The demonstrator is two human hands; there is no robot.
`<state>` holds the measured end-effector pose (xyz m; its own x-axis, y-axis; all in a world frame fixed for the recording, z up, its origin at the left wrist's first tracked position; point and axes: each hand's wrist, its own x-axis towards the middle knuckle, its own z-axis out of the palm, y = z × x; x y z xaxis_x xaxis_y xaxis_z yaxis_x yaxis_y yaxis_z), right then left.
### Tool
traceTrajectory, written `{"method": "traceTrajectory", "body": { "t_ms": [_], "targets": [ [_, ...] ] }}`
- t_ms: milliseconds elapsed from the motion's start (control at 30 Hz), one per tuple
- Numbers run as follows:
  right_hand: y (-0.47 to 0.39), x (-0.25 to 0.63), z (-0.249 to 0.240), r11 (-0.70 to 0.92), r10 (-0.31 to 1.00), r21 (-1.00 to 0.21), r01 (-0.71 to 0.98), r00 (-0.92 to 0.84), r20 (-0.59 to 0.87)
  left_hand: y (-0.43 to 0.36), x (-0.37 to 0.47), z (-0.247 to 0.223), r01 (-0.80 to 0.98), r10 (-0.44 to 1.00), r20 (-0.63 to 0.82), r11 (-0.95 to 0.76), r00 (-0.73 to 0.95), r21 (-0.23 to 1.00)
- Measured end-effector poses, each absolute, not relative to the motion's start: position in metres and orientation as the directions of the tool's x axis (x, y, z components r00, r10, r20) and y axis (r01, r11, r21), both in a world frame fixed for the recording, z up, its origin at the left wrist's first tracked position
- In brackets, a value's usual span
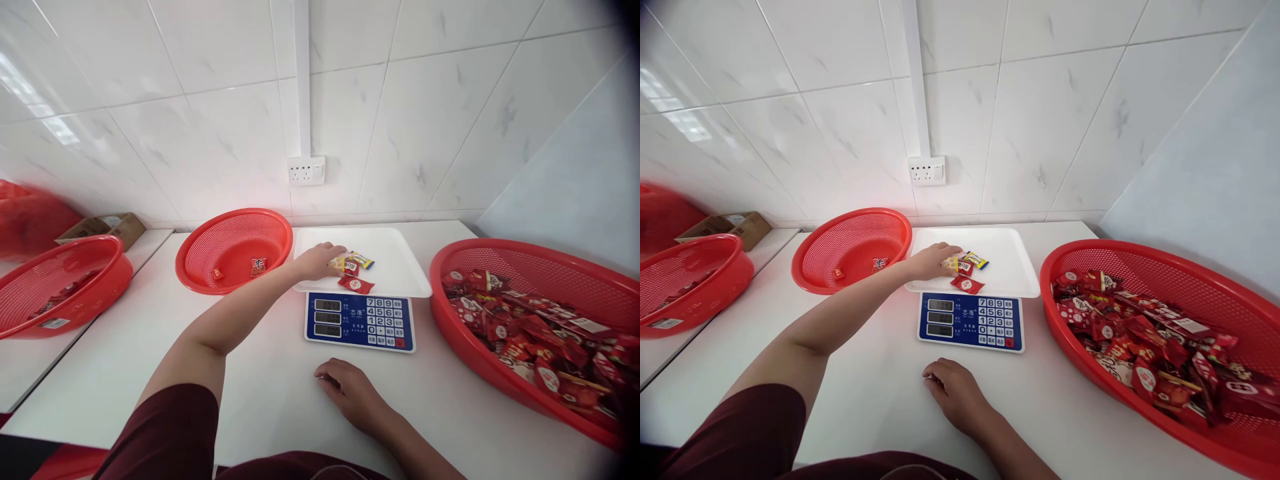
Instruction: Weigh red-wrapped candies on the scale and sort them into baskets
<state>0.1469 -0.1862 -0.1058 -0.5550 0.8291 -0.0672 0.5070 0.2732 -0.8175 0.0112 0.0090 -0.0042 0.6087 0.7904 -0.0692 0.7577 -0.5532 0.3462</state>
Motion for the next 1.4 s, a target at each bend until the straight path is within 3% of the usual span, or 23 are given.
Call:
{"method": "traceTrajectory", "body": {
  "t_ms": [233, 333, 433, 533, 700, 833, 1100, 1267, 1400],
  "targets": [
    [-0.187, 0.147, -0.104, 0.234, 0.839, -0.830, 0.506, -0.537, -0.090, 0.006, -0.008, 0.009, 0.831, 0.918, 0.094, -0.390, 0.386, 0.396],
    [-0.187, 0.146, -0.103, 0.219, 0.842, -0.833, 0.508, -0.529, -0.102, 0.001, -0.031, 0.025, 0.896, 0.948, 0.157, -0.313, 0.277, 0.314],
    [-0.187, 0.145, -0.103, 0.233, 0.837, -0.833, 0.502, -0.540, -0.092, -0.006, -0.052, 0.033, 0.963, 0.969, 0.144, -0.222, 0.201, 0.154],
    [-0.187, 0.144, -0.103, 0.253, 0.834, -0.818, 0.516, -0.546, -0.087, -0.013, -0.049, 0.029, 0.952, 0.953, 0.084, -0.297, 0.291, 0.076],
    [-0.186, 0.144, -0.104, 0.257, 0.840, -0.819, 0.514, -0.537, -0.073, -0.020, 0.004, 0.008, 0.700, 0.714, -0.050, -0.666, 0.698, 0.257],
    [-0.186, 0.146, -0.106, 0.230, 0.853, -0.838, 0.495, -0.518, -0.072, -0.007, 0.043, -0.006, 0.601, 0.603, -0.083, -0.755, 0.793, 0.261],
    [-0.185, 0.146, -0.105, 0.250, 0.830, -0.832, 0.495, -0.552, -0.079, 0.006, 0.064, -0.013, 0.642, 0.642, -0.006, -0.767, 0.767, 0.002],
    [-0.188, 0.146, -0.103, 0.238, 0.830, -0.829, 0.505, -0.550, -0.096, 0.002, 0.047, -0.007, 0.752, 0.752, 0.012, -0.659, 0.658, 0.007],
    [-0.189, 0.147, -0.103, 0.240, 0.838, -0.824, 0.513, -0.538, -0.091, 0.010, -0.003, 0.014, 0.896, 0.885, 0.182, -0.442, 0.429, 0.034]
  ]
}}
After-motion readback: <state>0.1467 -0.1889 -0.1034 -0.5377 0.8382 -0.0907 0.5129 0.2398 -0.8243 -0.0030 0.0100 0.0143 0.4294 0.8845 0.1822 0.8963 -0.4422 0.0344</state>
